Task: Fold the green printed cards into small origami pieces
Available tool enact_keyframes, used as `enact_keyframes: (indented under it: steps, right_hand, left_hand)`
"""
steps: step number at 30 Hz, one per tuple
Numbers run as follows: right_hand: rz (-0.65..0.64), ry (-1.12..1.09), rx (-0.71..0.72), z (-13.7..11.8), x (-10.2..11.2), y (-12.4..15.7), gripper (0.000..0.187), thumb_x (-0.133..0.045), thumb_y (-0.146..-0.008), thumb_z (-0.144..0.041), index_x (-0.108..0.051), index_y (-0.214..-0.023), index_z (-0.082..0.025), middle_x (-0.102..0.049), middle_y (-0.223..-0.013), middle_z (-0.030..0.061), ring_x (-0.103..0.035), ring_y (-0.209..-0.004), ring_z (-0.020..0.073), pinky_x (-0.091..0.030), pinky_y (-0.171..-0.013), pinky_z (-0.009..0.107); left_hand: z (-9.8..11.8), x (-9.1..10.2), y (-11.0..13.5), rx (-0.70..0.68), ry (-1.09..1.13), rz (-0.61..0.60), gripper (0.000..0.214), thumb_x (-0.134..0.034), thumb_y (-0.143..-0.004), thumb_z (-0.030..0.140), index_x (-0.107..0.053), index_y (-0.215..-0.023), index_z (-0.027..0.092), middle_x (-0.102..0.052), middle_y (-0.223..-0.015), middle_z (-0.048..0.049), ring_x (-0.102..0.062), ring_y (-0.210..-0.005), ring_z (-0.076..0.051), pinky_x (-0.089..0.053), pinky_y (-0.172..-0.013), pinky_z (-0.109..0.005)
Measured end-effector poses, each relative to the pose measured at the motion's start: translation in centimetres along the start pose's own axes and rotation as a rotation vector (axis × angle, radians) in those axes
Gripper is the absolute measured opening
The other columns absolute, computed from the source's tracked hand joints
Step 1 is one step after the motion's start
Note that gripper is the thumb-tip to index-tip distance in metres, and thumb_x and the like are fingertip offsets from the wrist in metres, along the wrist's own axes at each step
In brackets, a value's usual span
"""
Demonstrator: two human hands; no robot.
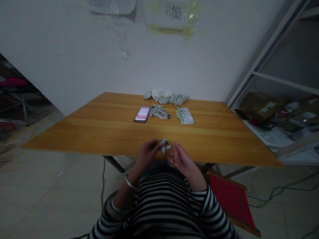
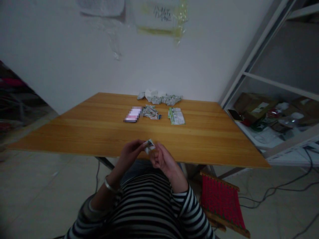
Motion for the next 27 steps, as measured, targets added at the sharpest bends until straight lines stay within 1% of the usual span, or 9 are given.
enact_keyframes:
  steps: [3,5,6,9,11,13,18,22,27]
  right_hand:
    - [0.289,0.287,0.371,-4.7,1.9,1.5,0.043,-0.065,-0.082,-0.048,-0.061,-0.117,-0.024,-0.056,-0.066,-0.0038,-0.046,-0.053,0.0106,-0.033,-0.047,0.02]
    - [0.377,0.475,0.576,-7.3,1.4,2.8,0.033,-0.072,-0.077,-0.039,-0.069,-0.104,-0.022,-0.059,-0.078,-0.0006,-0.049,-0.062,0.0113,-0.038,-0.054,0.022]
    - [0.373,0.531,0.615,-7.8,1.0,2.9,0.027,-0.073,-0.075,-0.037,-0.071,-0.097,-0.021,-0.059,-0.081,0.0005,-0.049,-0.063,0.0113,-0.038,-0.054,0.022]
    - [0.295,0.501,0.524,-7.1,0.3,1.8,0.026,-0.073,-0.072,-0.038,-0.071,-0.091,-0.019,-0.06,-0.072,-0.0002,-0.044,-0.053,0.01,-0.034,-0.048,0.022]
    - [0.279,0.407,0.45,-6.3,0.5,1.0,0.031,-0.073,-0.071,-0.04,-0.069,-0.092,-0.018,-0.058,-0.064,-0.0021,-0.042,-0.048,0.0094,-0.031,-0.044,0.022]
    - [0.303,0.371,0.461,-6.2,0.8,0.8,0.031,-0.075,-0.07,-0.038,-0.067,-0.093,-0.018,-0.054,-0.06,-0.0042,-0.041,-0.048,0.0091,-0.031,-0.044,0.021]
    - [0.302,0.491,0.516,-7.1,0.7,0.9,0.024,-0.078,-0.066,-0.029,-0.073,-0.087,-0.019,-0.05,-0.07,-0.0033,-0.039,-0.054,0.008,-0.031,-0.048,0.021]
    - [0.171,0.418,0.348,-5.8,0.5,0.3,0.028,-0.08,-0.065,-0.033,-0.07,-0.085,-0.018,-0.058,-0.071,-0.002,-0.044,-0.05,0.0068,-0.031,-0.046,0.02]
    - [0.123,0.331,0.235,-4.2,0.7,0.0,0.032,-0.081,-0.065,-0.039,-0.063,-0.078,-0.016,-0.058,-0.057,-0.0055,-0.031,-0.035,0.002,-0.017,-0.034,0.018]
  left_hand:
    - [-0.9,-0.3,0.1,0.094,0.113,-0.016,0.032,-0.066,-0.082,0.045,-0.068,-0.078,0.013,-0.068,-0.072,-0.0032,-0.064,-0.069,-0.016,-0.055,-0.069,-0.028]
    - [-1.0,-0.8,0.2,0.126,0.158,-0.039,0.035,-0.066,-0.08,0.049,-0.067,-0.077,0.013,-0.07,-0.082,-0.0044,-0.065,-0.071,-0.016,-0.056,-0.069,-0.028]
    - [-1.0,-1.0,0.2,0.134,0.171,-0.043,0.036,-0.066,-0.08,0.05,-0.066,-0.077,0.014,-0.07,-0.089,-0.0054,-0.065,-0.073,-0.015,-0.057,-0.068,-0.027]
    - [-0.7,-1.5,0.4,0.115,0.17,-0.044,0.032,-0.065,-0.081,0.047,-0.064,-0.081,0.014,-0.066,-0.109,-0.0074,-0.066,-0.079,-0.015,-0.058,-0.067,-0.026]
    - [-0.3,-1.7,0.5,0.067,0.145,-0.037,0.027,-0.064,-0.084,0.042,-0.063,-0.087,0.016,-0.064,-0.114,-0.0075,-0.066,-0.084,-0.016,-0.059,-0.07,-0.027]
    - [0.0,-1.8,0.7,0.028,0.129,-0.044,0.023,-0.062,-0.086,0.04,-0.062,-0.091,0.017,-0.063,-0.113,-0.0068,-0.066,-0.086,-0.016,-0.059,-0.072,-0.028]
    - [-0.1,-2.0,0.7,0.003,0.095,-0.115,0.022,-0.057,-0.088,0.039,-0.061,-0.089,0.018,-0.061,-0.088,-0.0028,-0.061,-0.078,-0.016,-0.059,-0.065,-0.028]
    - [0.3,-1.8,0.7,-0.012,0.05,-0.151,0.019,-0.055,-0.089,0.036,-0.06,-0.086,0.017,-0.059,-0.077,-0.0006,-0.061,-0.067,-0.014,-0.055,-0.059,-0.026]
    - [-0.2,-1.9,0.9,0.096,-0.009,-0.134,0.023,-0.055,-0.089,0.037,-0.061,-0.084,0.016,-0.053,-0.054,0.0053,-0.05,-0.039,-0.009,-0.039,-0.04,-0.019]
Point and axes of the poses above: each hand's wrist, its own y-axis away from the middle knuckle, its own x-axis out of the back of the hand, z = x × y, the point moved 10 cm from there along -y, towards the middle knuckle
